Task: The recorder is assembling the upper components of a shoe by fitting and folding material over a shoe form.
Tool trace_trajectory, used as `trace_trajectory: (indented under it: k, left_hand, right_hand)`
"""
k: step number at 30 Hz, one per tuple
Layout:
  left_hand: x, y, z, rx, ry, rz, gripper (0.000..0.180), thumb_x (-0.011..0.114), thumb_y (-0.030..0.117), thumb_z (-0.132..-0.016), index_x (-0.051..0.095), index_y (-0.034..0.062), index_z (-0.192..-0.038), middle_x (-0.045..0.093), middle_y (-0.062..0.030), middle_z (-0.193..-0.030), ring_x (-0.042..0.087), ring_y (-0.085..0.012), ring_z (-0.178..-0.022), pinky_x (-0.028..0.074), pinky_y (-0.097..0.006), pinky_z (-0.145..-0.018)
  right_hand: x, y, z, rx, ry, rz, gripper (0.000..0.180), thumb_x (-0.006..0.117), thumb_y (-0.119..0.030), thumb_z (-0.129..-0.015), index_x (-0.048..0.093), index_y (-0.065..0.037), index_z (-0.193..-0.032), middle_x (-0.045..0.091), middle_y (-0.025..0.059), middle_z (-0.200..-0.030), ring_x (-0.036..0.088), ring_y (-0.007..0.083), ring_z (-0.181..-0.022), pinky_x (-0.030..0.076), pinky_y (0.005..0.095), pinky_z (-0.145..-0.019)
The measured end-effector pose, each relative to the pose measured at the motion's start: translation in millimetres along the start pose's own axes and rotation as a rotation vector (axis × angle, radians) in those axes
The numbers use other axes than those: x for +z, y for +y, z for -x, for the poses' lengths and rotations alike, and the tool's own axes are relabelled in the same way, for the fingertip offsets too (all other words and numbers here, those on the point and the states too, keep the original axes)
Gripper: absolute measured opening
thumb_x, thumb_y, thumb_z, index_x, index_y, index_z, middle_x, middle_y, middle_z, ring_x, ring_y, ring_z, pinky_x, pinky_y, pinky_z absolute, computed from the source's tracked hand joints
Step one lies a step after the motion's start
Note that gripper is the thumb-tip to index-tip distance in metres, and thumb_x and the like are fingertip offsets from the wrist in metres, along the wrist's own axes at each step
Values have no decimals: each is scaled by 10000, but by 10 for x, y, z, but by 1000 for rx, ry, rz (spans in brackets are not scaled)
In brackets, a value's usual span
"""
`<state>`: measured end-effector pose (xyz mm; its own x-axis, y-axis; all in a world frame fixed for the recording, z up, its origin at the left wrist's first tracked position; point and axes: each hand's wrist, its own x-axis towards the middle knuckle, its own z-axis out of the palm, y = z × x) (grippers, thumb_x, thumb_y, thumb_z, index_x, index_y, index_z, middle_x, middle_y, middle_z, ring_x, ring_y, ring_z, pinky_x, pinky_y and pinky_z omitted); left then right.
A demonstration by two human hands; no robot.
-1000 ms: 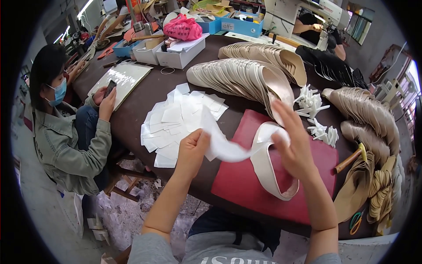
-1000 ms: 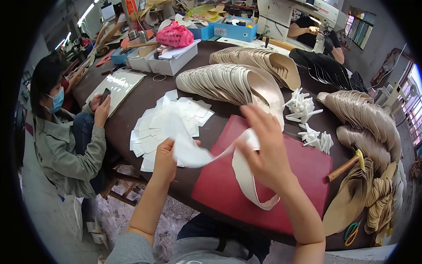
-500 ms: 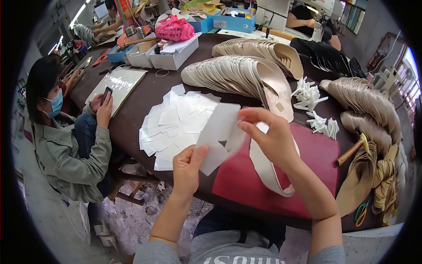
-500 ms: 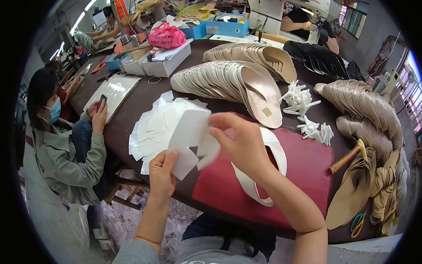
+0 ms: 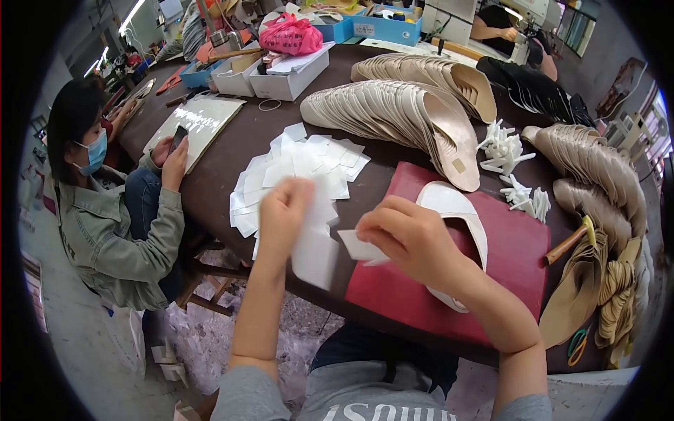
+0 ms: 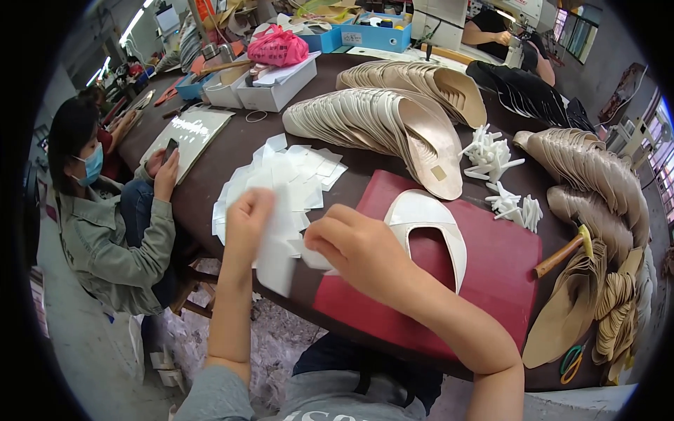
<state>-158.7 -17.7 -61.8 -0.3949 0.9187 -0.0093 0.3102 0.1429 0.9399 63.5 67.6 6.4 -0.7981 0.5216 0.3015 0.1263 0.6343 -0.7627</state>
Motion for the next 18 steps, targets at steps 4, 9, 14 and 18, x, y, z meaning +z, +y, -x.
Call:
trace_trajectory:
  k: [4,9,14,18]
  left_hand:
    - [-278,-402,-332,-221,201,-1039,415,584,241,-918,537,-20,-1238,606,-182,-1105,579,-283,-937,464,-386,-820]
    - [438,-294,-69,456,472,-730,618,590,332,-913,371,14,-1396,343,-234,-1430,488,-345,-1139,441,-441,-885]
    - [836,386,365,144,-276,105,370,604,143,-904,551,-14,-1234,637,-160,-1095,648,-207,-835,522,-268,-742]
    - [992,341,487,180,-131,261,282,593,89,-901,603,-27,-1158,682,-126,-970,663,-165,-734,524,-222,-693]
  right_hand:
    - [-116,-93,18,93,289,-166,97,650,-5,-847,669,2,-942,616,19,-830,497,82,-680,405,202,-596]
    - [-247,231,111,164,335,-105,119,656,-9,-844,668,2,-962,626,22,-858,498,85,-687,407,201,-600]
    - [-201,315,238,114,325,-202,147,661,-7,-829,669,-2,-976,647,34,-907,497,91,-670,407,201,-597]
    - [-458,194,542,93,204,-78,186,647,6,-807,660,-14,-992,664,56,-927,541,147,-646,442,245,-590]
